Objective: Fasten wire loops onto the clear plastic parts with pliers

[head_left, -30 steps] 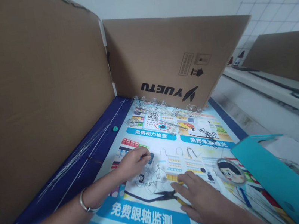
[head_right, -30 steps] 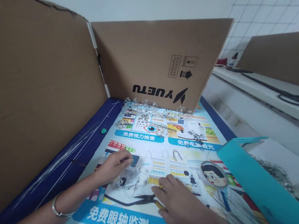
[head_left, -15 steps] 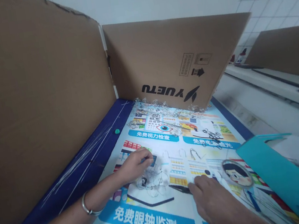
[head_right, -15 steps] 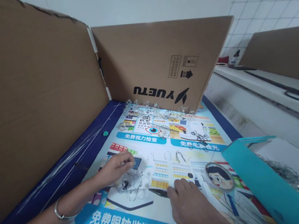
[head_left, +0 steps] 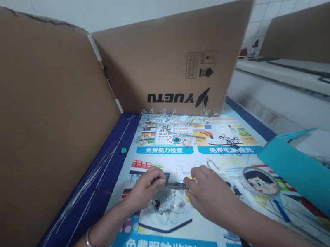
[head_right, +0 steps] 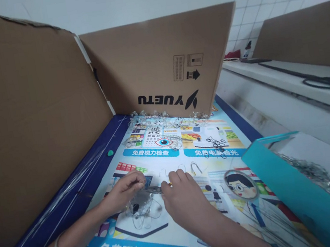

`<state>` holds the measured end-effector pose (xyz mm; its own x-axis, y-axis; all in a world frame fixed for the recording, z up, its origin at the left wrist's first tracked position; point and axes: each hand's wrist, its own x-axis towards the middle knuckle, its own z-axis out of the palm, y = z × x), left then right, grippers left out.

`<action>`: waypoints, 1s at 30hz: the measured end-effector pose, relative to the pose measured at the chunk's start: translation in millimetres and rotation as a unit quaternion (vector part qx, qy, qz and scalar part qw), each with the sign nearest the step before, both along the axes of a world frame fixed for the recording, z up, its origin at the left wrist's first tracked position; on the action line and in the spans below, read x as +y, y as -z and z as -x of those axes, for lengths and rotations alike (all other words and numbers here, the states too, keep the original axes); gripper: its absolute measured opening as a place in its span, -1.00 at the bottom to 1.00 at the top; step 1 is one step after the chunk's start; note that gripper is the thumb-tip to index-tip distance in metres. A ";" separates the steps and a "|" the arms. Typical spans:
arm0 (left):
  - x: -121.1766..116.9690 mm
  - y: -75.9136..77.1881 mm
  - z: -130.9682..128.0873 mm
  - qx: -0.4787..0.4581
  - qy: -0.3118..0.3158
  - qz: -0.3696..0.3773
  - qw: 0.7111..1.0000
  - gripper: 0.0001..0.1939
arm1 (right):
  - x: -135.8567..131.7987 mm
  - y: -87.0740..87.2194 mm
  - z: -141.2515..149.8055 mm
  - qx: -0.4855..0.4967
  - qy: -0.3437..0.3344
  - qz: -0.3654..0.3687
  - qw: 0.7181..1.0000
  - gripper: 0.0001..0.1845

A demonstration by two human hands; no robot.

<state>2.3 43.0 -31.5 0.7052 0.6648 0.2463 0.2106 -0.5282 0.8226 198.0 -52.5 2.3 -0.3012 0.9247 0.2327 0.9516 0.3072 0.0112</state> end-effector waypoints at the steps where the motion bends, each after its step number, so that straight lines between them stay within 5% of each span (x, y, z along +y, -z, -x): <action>1: 0.2 0.5 -0.3 -0.001 0.002 0.002 1.000 -0.85 | 1.3 1.9 -0.4 -0.003 0.003 -0.007 1.000 -0.92; 16: 0.6 3.4 1.4 -0.025 0.039 0.013 0.999 -0.82 | -0.6 19.4 -7.3 -0.044 -0.015 -0.102 0.994 -0.91; 30: 0.1 6.7 -0.4 0.015 0.004 0.065 0.998 -0.78 | -3.3 17.0 -4.9 -0.067 -0.028 -0.114 0.991 -0.81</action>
